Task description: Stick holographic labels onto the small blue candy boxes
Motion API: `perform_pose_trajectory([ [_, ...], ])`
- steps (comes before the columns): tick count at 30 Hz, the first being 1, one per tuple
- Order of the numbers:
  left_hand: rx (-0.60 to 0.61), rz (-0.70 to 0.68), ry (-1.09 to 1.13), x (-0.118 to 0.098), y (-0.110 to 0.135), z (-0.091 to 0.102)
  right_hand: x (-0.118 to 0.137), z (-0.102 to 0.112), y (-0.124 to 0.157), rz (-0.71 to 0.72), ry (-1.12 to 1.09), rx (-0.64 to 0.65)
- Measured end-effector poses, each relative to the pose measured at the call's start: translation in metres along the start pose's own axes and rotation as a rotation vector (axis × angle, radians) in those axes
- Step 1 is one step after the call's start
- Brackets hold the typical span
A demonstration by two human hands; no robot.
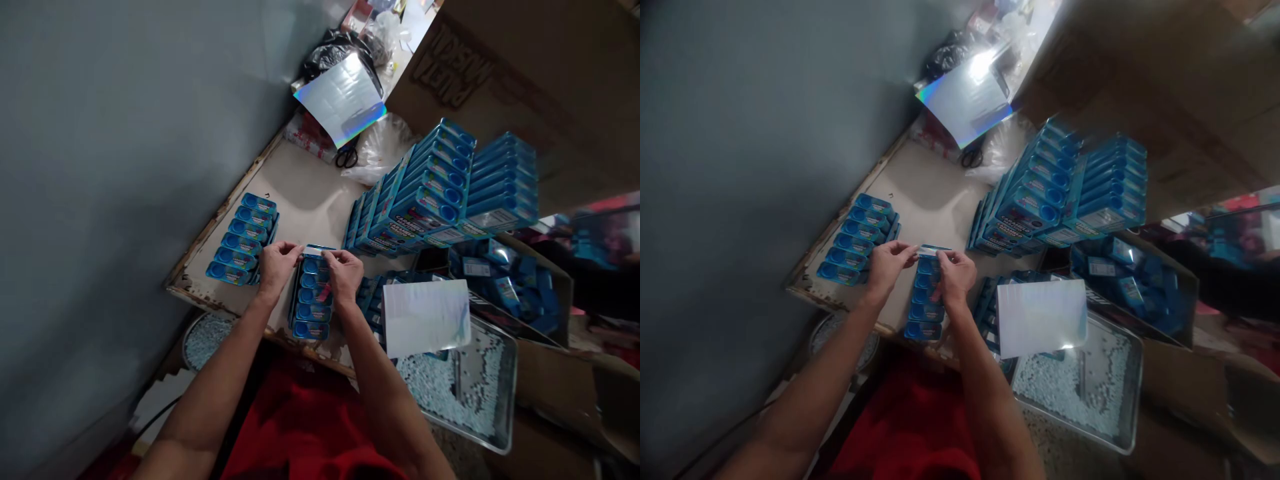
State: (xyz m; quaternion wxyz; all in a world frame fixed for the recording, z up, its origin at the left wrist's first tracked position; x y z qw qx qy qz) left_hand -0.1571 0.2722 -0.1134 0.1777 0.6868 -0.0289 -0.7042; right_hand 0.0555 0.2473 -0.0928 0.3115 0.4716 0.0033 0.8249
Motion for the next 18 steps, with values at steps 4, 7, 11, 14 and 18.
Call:
perform_pose_trajectory([
  [4,0.005,0.026,0.026,0.010,-0.003,-0.001,0.001,-0.004,-0.003,0.005,0.045,0.005],
  [7,0.045,0.155,0.172,0.029,-0.004,-0.012,0.002,0.000,-0.011,-0.020,0.127,-0.024],
  [11,0.011,0.334,0.271,0.050,0.007,-0.022,0.004,0.020,-0.018,-0.050,0.181,-0.106],
  [14,-0.196,0.115,0.021,0.028,0.024,0.007,0.010,0.040,-0.009,-0.023,0.075,-0.154],
  [18,-0.125,-0.197,-0.139,-0.021,0.071,0.017,0.024,0.050,0.009,0.021,-0.134,-0.148],
])
Point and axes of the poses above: each hand's wrist, its own y-axis away from the middle knuckle, its own z-axis out of the back of the hand, x = y × z, the point moved 9 cm from there along -y, towards the middle knuckle, and after that the axes turned 7 degrees about -z, right-handed, at the moved point
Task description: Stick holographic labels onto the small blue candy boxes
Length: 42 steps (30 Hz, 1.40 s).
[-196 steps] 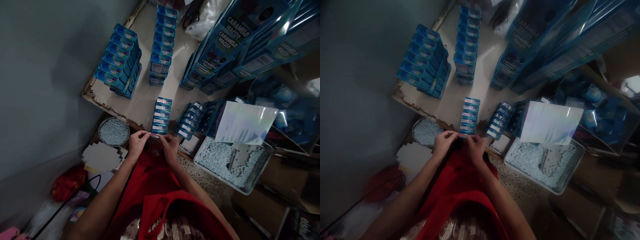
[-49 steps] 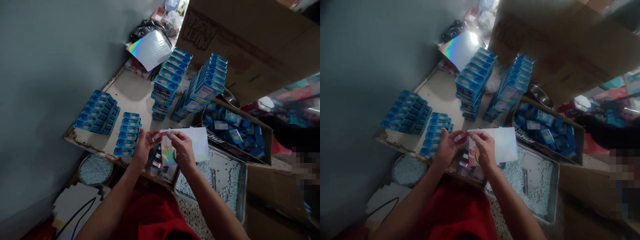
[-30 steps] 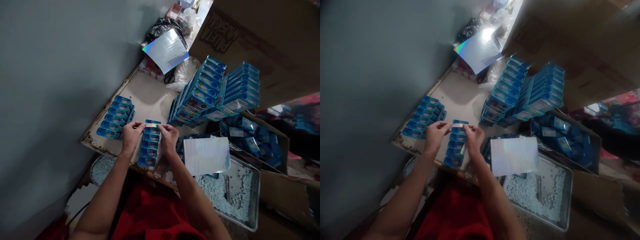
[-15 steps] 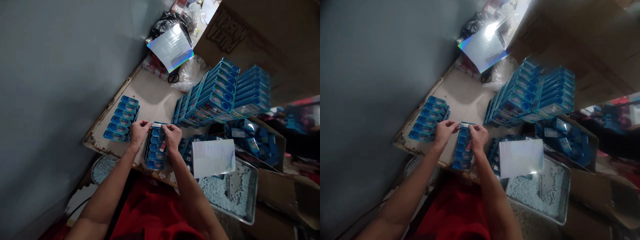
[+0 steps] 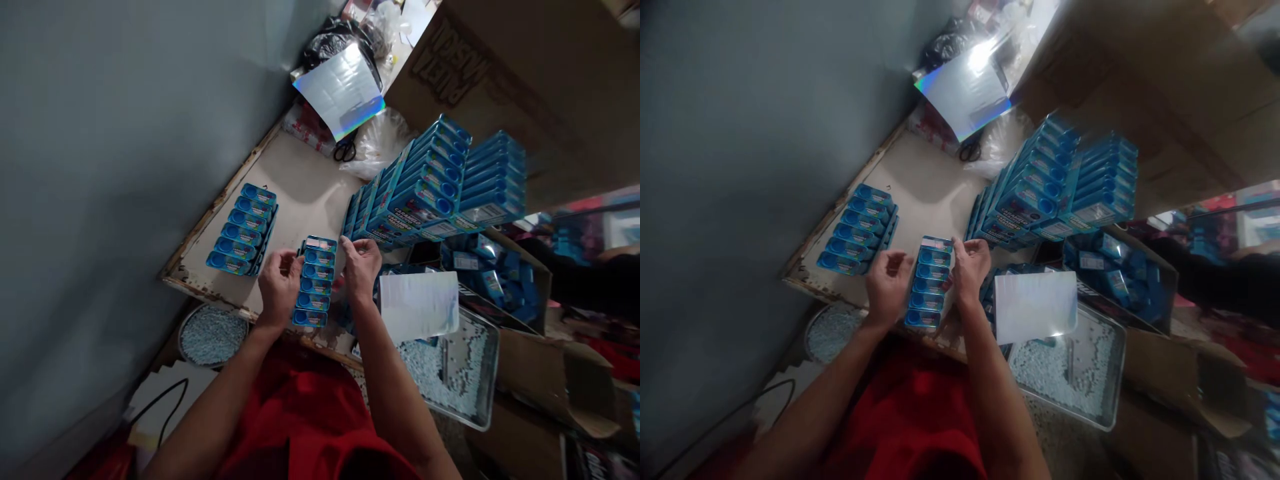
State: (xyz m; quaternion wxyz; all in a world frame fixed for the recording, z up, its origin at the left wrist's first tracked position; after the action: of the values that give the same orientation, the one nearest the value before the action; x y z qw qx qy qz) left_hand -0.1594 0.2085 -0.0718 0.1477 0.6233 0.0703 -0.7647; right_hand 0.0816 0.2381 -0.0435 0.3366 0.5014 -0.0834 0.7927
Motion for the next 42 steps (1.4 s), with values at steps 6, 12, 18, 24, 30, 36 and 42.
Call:
perform_pose_trajectory([
  [6,0.371,0.445,0.481,0.007,0.051,-0.037,0.019,-0.017,0.013,0.028,-0.160,0.019],
  [12,0.331,0.603,0.538,0.025,0.056,-0.029,0.021,-0.021,0.027,-0.030,-0.294,0.138],
  [18,0.397,0.363,0.326,0.021,0.017,-0.006,-0.013,-0.017,0.051,-0.200,-0.422,0.371],
  [24,0.411,-0.016,-0.105,0.009,-0.038,-0.016,-0.026,-0.021,0.036,-0.108,-0.344,0.154],
  [30,0.384,-0.041,-0.266,0.020,-0.054,-0.021,-0.019,-0.037,0.029,-0.091,-0.242,0.136],
  [36,0.391,-0.005,-0.237,0.027,-0.060,-0.026,-0.021,-0.037,0.031,-0.076,-0.209,0.118],
  [42,0.445,-0.067,-0.248,0.022,-0.067,-0.030,-0.021,-0.040,0.034,-0.075,-0.224,0.125],
])
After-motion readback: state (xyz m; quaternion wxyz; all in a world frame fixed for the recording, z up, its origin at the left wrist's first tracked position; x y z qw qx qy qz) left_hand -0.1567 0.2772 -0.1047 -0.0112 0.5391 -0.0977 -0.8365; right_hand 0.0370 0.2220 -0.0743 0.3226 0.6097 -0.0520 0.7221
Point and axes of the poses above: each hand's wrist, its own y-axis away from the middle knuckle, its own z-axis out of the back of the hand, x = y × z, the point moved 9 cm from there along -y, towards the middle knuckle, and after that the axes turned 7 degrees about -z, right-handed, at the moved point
